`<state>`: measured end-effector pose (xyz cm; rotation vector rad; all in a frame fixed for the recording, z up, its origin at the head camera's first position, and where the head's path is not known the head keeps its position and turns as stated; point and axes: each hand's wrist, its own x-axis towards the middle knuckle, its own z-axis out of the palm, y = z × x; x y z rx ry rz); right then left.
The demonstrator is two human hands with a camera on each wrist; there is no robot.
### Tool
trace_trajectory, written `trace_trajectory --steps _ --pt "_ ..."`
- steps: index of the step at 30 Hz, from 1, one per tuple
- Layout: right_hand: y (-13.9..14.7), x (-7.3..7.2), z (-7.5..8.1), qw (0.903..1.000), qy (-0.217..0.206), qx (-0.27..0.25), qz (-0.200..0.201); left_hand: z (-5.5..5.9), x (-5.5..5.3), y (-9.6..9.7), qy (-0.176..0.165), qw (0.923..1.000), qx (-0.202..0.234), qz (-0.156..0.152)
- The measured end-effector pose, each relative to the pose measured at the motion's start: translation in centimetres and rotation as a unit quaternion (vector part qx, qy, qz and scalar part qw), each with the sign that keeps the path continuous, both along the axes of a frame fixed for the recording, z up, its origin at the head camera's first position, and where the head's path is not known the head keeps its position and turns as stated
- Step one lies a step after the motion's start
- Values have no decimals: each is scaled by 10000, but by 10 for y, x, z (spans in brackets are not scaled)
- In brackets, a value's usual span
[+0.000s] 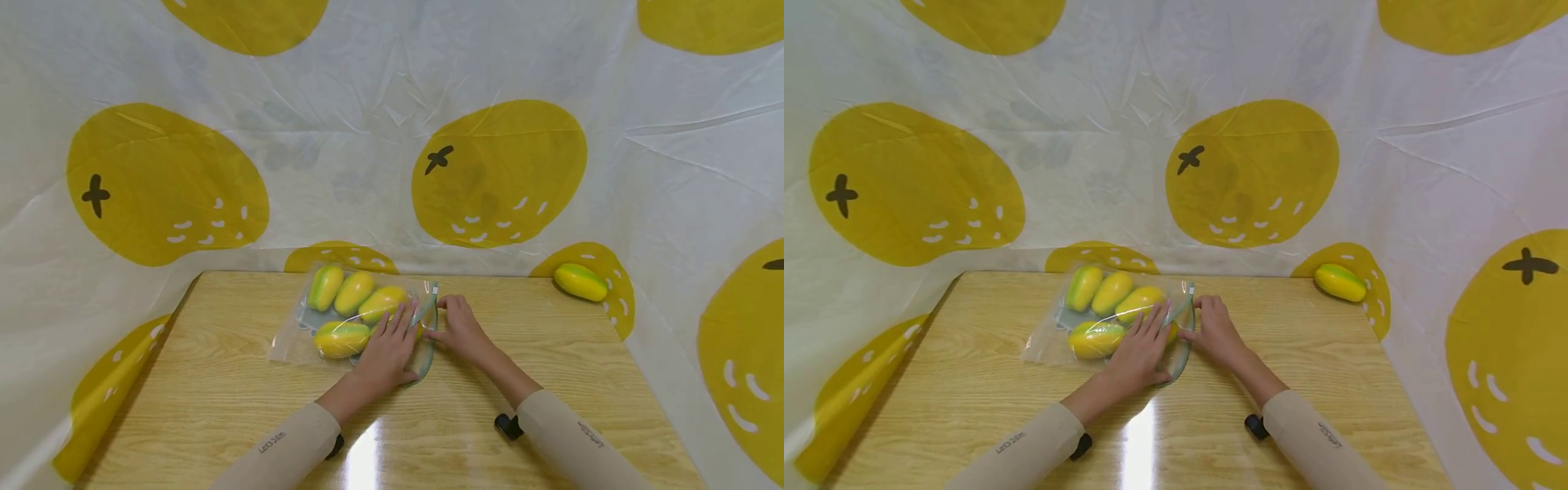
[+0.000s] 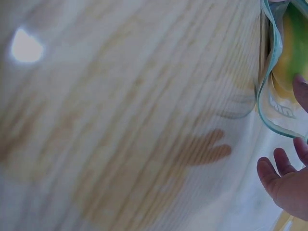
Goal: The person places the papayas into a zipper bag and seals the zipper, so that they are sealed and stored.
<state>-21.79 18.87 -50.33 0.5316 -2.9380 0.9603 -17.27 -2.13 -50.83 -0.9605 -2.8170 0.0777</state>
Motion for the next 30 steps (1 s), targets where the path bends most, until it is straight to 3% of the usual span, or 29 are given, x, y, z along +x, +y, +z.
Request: trace_trajectory --steps 12,20,30 --pt "18 1 5 9988 -373 -299 -115 0 -3 -1 -166 9992 351 -32" --pt "57 4 8 9958 -671 -445 -444 -4 -3 -1 -125 9991 398 -46" --pt "113 -5 2 9960 -559 -237 -661 -3 -2 -3 -156 9993 348 -23"
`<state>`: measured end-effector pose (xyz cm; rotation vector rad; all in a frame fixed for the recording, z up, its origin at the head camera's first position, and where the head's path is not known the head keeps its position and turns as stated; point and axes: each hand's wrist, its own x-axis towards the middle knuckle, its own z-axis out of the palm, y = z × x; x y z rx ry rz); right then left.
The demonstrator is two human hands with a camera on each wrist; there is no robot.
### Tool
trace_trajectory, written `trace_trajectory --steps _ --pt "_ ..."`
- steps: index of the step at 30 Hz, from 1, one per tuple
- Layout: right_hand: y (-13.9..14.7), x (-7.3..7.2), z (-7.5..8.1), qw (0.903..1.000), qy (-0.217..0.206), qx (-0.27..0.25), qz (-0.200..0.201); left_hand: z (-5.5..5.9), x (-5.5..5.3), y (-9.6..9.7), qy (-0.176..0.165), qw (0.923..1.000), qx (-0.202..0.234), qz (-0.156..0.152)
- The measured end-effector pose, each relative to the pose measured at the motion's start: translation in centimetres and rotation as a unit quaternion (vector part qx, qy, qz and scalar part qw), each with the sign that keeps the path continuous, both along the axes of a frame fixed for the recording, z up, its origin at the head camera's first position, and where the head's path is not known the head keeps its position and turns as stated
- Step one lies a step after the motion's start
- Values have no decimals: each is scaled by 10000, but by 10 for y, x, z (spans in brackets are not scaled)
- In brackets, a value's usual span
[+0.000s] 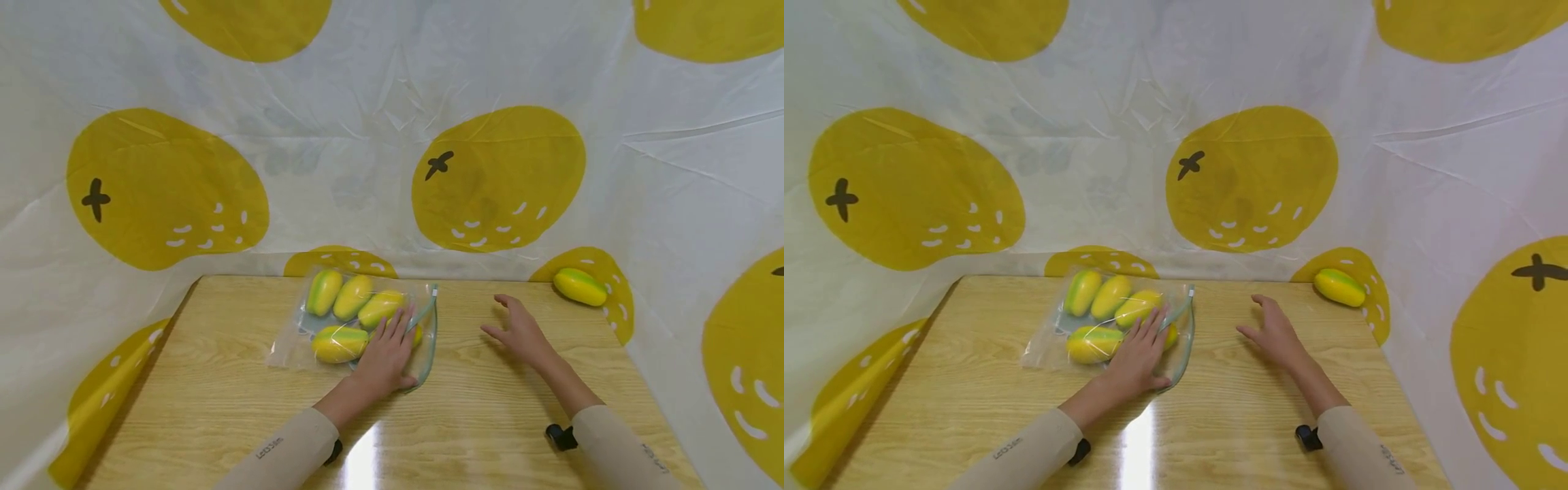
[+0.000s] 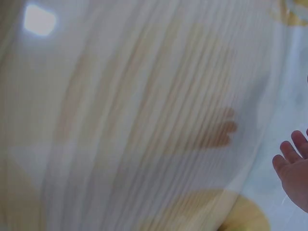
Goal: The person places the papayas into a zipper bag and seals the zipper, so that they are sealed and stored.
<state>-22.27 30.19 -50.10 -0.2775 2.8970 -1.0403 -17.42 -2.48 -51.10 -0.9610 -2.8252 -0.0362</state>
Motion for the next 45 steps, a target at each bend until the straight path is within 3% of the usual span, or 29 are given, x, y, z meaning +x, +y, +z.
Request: trace_trajectory --steps 5,13,19,24,34,45 --pt "32 -7 7 9994 33 261 -202 0 -3 1 14 10000 -12 -17" --pt "88 -28 28 9960 456 521 -567 0 -5 4 19 10000 57 -24" --pt "127 -42 47 9931 273 829 -782 2 -5 4 39 9999 80 -56" --pt "142 -51 57 9922 50 1016 -723 2 -5 1 137 9999 96 -46" --pt "152 -68 54 9904 -215 1217 -617 -3 -6 -6 135 9998 158 -35" --pt "154 -65 40 9901 -438 1277 -379 -7 -4 -2 3 9999 115 -48"
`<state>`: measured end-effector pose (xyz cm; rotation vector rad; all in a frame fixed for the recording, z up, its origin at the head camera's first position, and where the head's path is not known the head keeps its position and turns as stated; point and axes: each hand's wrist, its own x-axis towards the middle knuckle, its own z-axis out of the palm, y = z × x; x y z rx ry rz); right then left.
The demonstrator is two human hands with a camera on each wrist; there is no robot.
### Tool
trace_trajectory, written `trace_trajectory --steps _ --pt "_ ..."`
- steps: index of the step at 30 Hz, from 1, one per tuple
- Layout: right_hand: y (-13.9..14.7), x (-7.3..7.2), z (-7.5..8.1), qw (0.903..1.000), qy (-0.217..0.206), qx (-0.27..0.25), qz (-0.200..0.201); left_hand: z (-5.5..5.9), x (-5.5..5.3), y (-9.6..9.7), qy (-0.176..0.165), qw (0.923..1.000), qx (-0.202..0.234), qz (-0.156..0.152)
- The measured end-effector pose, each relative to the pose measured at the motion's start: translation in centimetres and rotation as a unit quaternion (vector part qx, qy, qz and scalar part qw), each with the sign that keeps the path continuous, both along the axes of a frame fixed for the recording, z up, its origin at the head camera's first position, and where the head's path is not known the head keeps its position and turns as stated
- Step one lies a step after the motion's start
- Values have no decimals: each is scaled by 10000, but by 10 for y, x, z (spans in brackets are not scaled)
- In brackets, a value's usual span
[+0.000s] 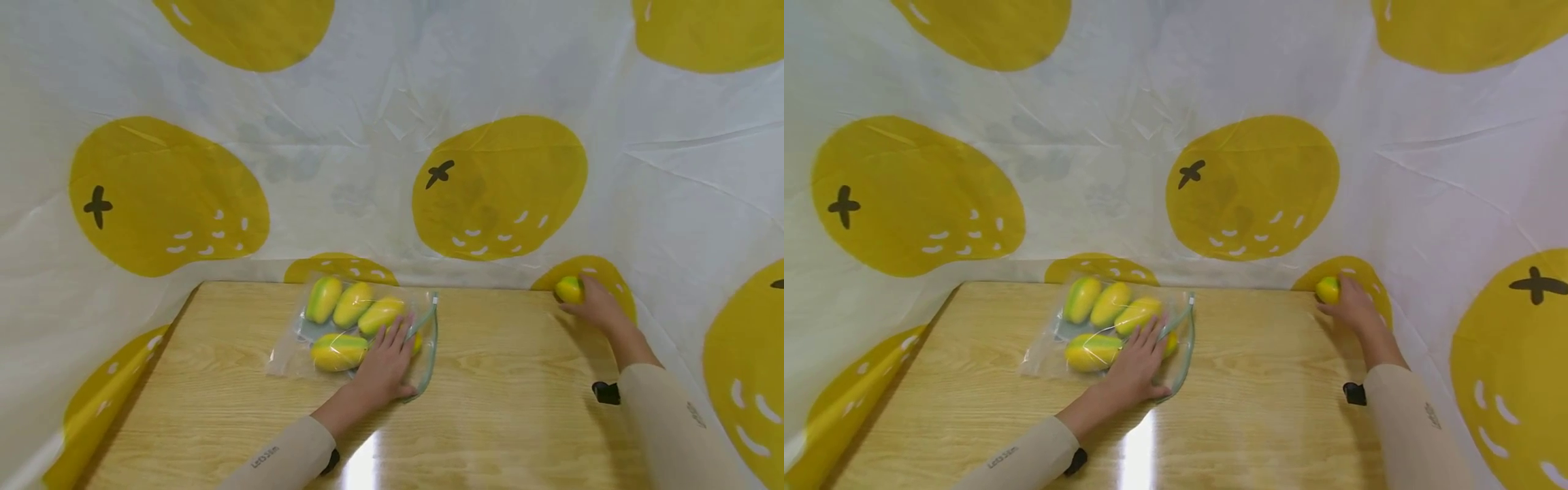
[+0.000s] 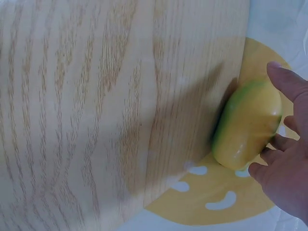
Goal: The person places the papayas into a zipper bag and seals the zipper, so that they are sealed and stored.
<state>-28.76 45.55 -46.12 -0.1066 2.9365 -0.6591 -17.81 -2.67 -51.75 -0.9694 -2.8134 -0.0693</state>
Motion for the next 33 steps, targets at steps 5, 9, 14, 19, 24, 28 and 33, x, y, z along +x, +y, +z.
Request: trace_trajectory --steps 5,9,14,19,24,28,33 --pt "3 8 -7 9997 89 95 -190 -5 3 1 -9 10000 51 -38" --pt "5 14 -14 9983 430 181 -351 -6 4 1 116 9999 53 -67" --pt "7 20 -21 9962 669 360 -436 -5 4 0 184 9998 -15 -44" --pt "7 29 -29 9962 567 305 -578 -7 3 0 154 9999 -20 -51" --pt "6 30 -40 9961 641 -58 -607 -7 1 0 103 9999 -3 -21" --pt "7 28 -48 9951 785 -360 -481 -7 1 -1 118 9999 29 -39" --pt "4 32 -53 9941 920 -508 -265 -8 0 -2 158 9999 24 -45"
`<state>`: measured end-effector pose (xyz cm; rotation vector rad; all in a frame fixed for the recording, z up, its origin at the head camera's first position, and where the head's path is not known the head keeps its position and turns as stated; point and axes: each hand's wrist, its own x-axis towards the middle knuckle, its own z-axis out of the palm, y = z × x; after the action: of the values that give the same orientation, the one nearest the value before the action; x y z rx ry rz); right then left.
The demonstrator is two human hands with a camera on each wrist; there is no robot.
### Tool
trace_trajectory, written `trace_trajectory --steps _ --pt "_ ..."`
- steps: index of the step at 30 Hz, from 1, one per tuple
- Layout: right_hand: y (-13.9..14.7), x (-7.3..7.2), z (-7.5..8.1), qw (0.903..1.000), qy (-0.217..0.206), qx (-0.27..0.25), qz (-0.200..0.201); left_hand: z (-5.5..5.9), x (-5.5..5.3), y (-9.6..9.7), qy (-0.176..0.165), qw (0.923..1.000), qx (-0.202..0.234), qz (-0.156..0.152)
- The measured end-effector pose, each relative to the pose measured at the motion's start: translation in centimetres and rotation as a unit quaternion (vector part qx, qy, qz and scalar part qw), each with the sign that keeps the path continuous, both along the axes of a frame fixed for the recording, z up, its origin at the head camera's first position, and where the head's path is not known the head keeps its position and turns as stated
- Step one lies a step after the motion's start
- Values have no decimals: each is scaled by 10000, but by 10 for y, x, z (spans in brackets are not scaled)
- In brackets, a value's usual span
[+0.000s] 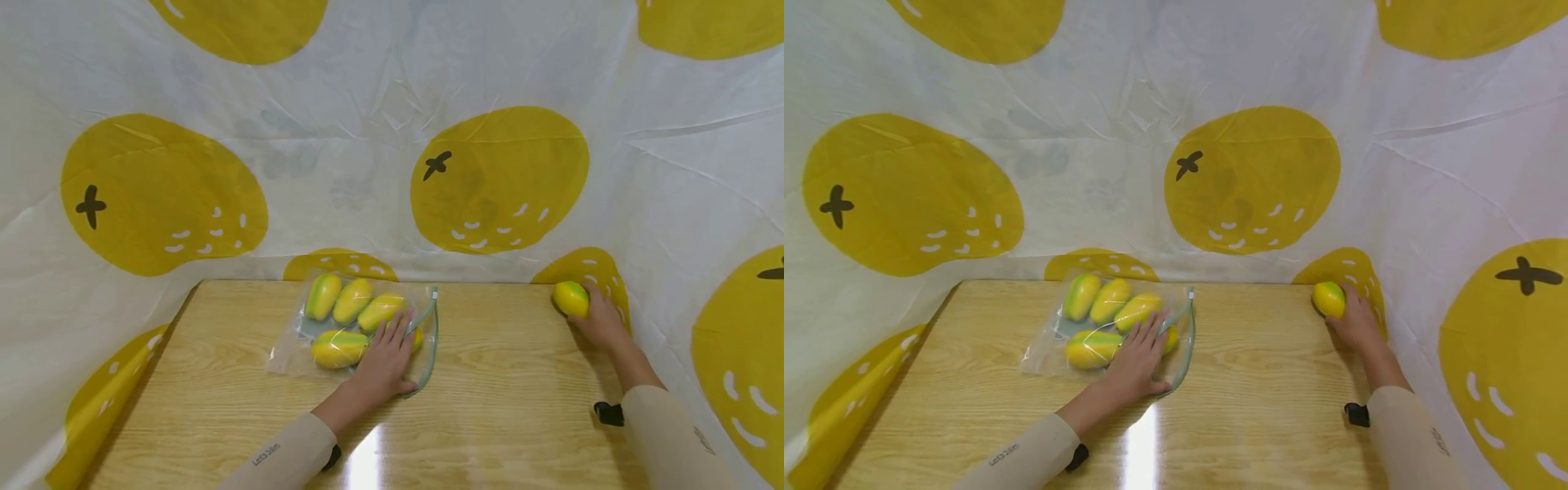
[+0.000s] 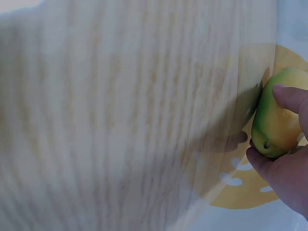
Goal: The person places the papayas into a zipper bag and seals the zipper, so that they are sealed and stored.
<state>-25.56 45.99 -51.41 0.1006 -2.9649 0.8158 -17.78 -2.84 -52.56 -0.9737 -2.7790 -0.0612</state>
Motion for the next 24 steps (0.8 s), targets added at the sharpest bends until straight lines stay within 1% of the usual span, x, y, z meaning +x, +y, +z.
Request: trace_trajectory --steps 5,10,12,17,18,20,24 --pt "-5 8 4 9997 40 -16 247 2 0 1 -9 10000 -71 25" --pt "-16 18 12 9990 24 -191 396 4 0 2 16 9999 -98 64" --pt "-22 22 15 9985 142 -256 473 4 -1 2 16 9999 -135 71" --pt "-36 29 20 9944 669 -353 731 4 0 1 35 9999 -129 39" --pt "-39 30 21 9937 710 -362 784 5 0 1 47 9999 -119 33" --pt "-45 33 23 9933 653 -381 877 5 0 1 60 9999 -84 19" --pt "-60 38 29 9929 364 -388 1061 5 0 1 45 9999 -114 15"
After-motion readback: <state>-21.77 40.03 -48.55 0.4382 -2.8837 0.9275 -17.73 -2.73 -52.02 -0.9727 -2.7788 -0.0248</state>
